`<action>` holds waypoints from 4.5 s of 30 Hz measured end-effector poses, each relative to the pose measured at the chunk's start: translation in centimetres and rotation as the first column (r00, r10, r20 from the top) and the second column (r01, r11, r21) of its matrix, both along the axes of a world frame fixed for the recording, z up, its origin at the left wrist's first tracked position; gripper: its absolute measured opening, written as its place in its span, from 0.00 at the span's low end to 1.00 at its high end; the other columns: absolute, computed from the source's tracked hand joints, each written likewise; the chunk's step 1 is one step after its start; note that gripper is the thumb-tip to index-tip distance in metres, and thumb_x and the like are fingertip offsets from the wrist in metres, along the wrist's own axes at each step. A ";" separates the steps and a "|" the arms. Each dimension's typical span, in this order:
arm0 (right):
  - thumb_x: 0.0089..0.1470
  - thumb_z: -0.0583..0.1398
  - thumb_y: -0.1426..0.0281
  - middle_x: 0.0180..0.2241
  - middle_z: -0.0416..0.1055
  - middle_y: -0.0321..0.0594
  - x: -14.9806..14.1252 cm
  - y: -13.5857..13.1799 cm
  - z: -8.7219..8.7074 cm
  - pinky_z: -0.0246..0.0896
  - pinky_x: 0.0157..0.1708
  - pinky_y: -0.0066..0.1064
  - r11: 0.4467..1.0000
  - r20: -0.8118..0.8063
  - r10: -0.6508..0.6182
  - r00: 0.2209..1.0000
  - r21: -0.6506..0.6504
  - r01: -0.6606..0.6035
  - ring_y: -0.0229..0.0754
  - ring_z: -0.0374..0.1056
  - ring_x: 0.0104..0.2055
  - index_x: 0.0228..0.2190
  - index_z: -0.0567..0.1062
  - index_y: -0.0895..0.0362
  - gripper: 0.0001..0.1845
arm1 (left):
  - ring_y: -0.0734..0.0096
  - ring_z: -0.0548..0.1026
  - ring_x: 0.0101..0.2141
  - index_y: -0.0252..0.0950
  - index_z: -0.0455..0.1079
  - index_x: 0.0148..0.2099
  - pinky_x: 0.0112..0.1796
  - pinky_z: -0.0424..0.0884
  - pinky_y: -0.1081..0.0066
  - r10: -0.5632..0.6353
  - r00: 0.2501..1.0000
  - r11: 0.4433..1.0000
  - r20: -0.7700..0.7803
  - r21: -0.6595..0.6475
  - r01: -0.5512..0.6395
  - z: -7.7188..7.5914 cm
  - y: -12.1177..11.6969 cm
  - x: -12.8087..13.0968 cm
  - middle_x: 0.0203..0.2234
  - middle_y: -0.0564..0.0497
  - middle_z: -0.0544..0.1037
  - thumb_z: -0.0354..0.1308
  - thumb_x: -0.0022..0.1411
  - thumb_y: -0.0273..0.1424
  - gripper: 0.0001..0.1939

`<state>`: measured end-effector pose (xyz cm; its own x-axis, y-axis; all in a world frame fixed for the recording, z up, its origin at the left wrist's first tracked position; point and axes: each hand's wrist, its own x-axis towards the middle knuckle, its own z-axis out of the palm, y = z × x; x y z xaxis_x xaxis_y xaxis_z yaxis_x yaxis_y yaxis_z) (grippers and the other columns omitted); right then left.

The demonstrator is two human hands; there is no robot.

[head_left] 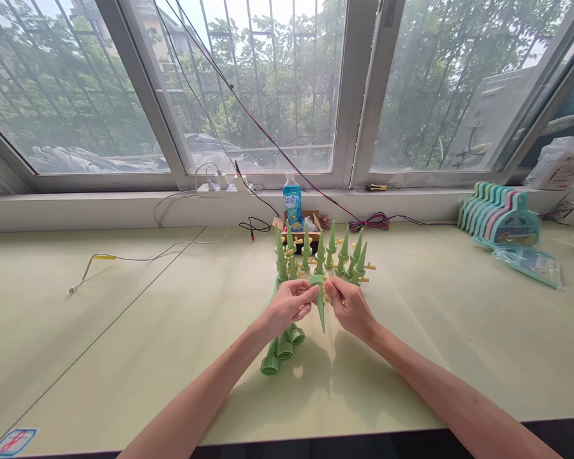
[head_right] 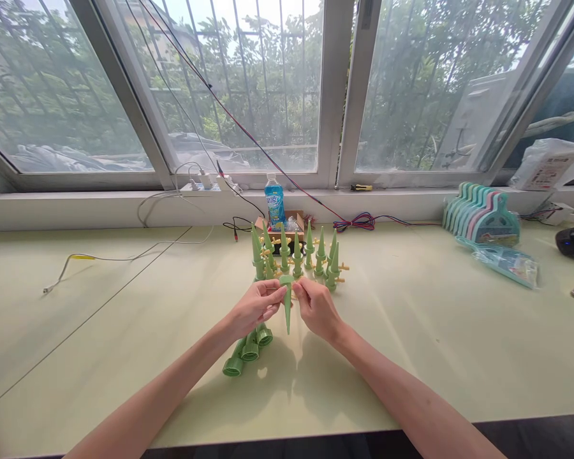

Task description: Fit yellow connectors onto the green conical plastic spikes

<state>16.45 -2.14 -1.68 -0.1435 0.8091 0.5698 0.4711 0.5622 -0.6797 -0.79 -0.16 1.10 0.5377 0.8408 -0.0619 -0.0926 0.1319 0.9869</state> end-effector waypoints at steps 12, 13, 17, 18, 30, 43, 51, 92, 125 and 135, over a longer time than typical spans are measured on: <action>0.63 0.51 0.60 0.17 0.49 0.29 -0.2 0.3 -0.1 0.43 0.21 0.27 0.997 -0.006 -0.083 0.997 0.006 0.083 0.32 0.44 0.19 0.19 0.53 0.55 0.24 | 0.87 0.55 0.15 0.32 0.70 0.41 0.17 0.43 0.79 0.036 0.995 0.998 -0.088 -0.044 -0.040 -0.2 0.2 0.1 0.24 0.49 0.75 0.63 0.54 0.48 0.23; 0.63 0.51 0.60 0.16 0.49 0.29 -0.2 0.4 -0.1 0.43 0.21 0.27 0.996 0.000 -0.087 0.996 0.008 0.087 0.32 0.44 0.19 0.19 0.53 0.55 0.24 | 0.86 0.55 0.15 0.32 0.70 0.42 0.17 0.42 0.78 0.046 0.993 0.998 -0.112 -0.035 -0.050 -0.1 0.2 0.1 0.25 0.49 0.75 0.63 0.54 0.48 0.24; 0.63 0.51 0.59 0.16 0.48 0.29 -0.2 0.6 -0.4 0.42 0.20 0.27 0.995 0.024 -0.094 0.995 0.019 0.094 0.33 0.44 0.19 0.17 0.53 0.55 0.25 | 0.85 0.55 0.15 0.33 0.69 0.45 0.17 0.43 0.78 0.049 0.986 0.999 -0.159 0.015 -0.048 0.1 0.2 0.0 0.26 0.48 0.76 0.62 0.54 0.50 0.27; 0.63 0.51 0.59 0.16 0.48 0.29 -0.2 0.6 -0.4 0.42 0.20 0.28 0.995 0.028 -0.096 0.995 0.020 0.095 0.33 0.44 0.19 0.17 0.53 0.55 0.26 | 0.85 0.56 0.15 0.33 0.69 0.46 0.17 0.43 0.78 0.043 0.986 0.999 -0.161 0.021 -0.040 0.1 0.2 0.0 0.26 0.48 0.76 0.61 0.54 0.50 0.27; 0.64 0.50 0.58 0.16 0.51 0.30 -0.1 0.8 -0.6 0.43 0.20 0.27 0.997 0.029 -0.081 0.996 -0.003 0.081 0.33 0.45 0.19 0.17 0.55 0.56 0.26 | 0.85 0.55 0.17 0.35 0.66 0.55 0.18 0.45 0.77 -0.040 0.986 0.999 -0.161 0.007 0.042 0.1 0.2 -0.3 0.26 0.50 0.74 0.64 0.53 0.46 0.31; 0.63 0.49 0.59 0.16 0.46 0.29 -0.5 0.6 -0.6 0.41 0.20 0.28 0.995 -0.011 -0.088 0.996 -0.057 0.087 0.33 0.42 0.19 0.19 0.52 0.54 0.24 | 0.82 0.57 0.17 0.35 0.65 0.50 0.18 0.51 0.79 0.044 0.991 0.982 -0.128 0.187 -0.020 -0.8 0.2 0.2 0.17 0.60 0.65 0.68 0.50 0.41 0.28; 0.63 0.50 0.59 0.16 0.45 0.28 -0.5 0.5 -0.5 0.40 0.19 0.28 0.992 -0.036 -0.101 0.994 -0.076 0.098 0.33 0.41 0.19 0.18 0.50 0.55 0.24 | 0.81 0.61 0.17 0.35 0.66 0.51 0.20 0.61 0.77 0.136 0.977 0.918 -0.162 0.390 -0.063 -1.3 -0.4 0.5 0.18 0.58 0.68 0.63 0.55 0.40 0.24; 0.57 0.59 0.72 0.34 0.70 0.41 1.2 1.8 -1.4 0.62 0.36 0.32 0.989 0.315 -0.132 0.940 -0.025 0.147 0.43 0.67 0.36 0.36 0.75 0.55 0.05 | 0.64 0.75 0.28 0.31 0.69 0.53 0.31 0.68 0.70 0.478 0.651 0.771 -0.590 0.637 0.010 -2.4 0.7 -0.3 0.23 0.50 0.77 0.55 0.60 0.36 0.21; 0.56 0.56 0.81 0.34 0.73 0.44 0.1 2.2 -1.8 0.62 0.42 0.41 0.998 0.380 -0.065 0.923 0.033 0.057 0.48 0.61 0.40 0.43 0.74 0.59 0.14 | 0.75 0.64 0.19 0.34 0.71 0.39 0.26 0.61 0.74 0.569 0.692 0.609 -0.445 0.793 0.009 -2.0 0.3 0.0 0.18 0.55 0.70 0.50 0.64 0.33 0.10; 0.60 0.54 0.74 0.35 0.69 0.43 0.3 2.0 -1.3 0.64 0.35 0.32 0.999 0.131 -0.032 0.991 0.024 0.029 0.41 0.67 0.35 0.40 0.77 0.56 0.13 | 0.72 0.69 0.23 0.35 0.73 0.38 0.29 0.65 0.73 0.563 0.683 0.600 -0.464 0.799 0.048 -2.0 0.4 0.0 0.24 0.51 0.74 0.53 0.62 0.32 0.09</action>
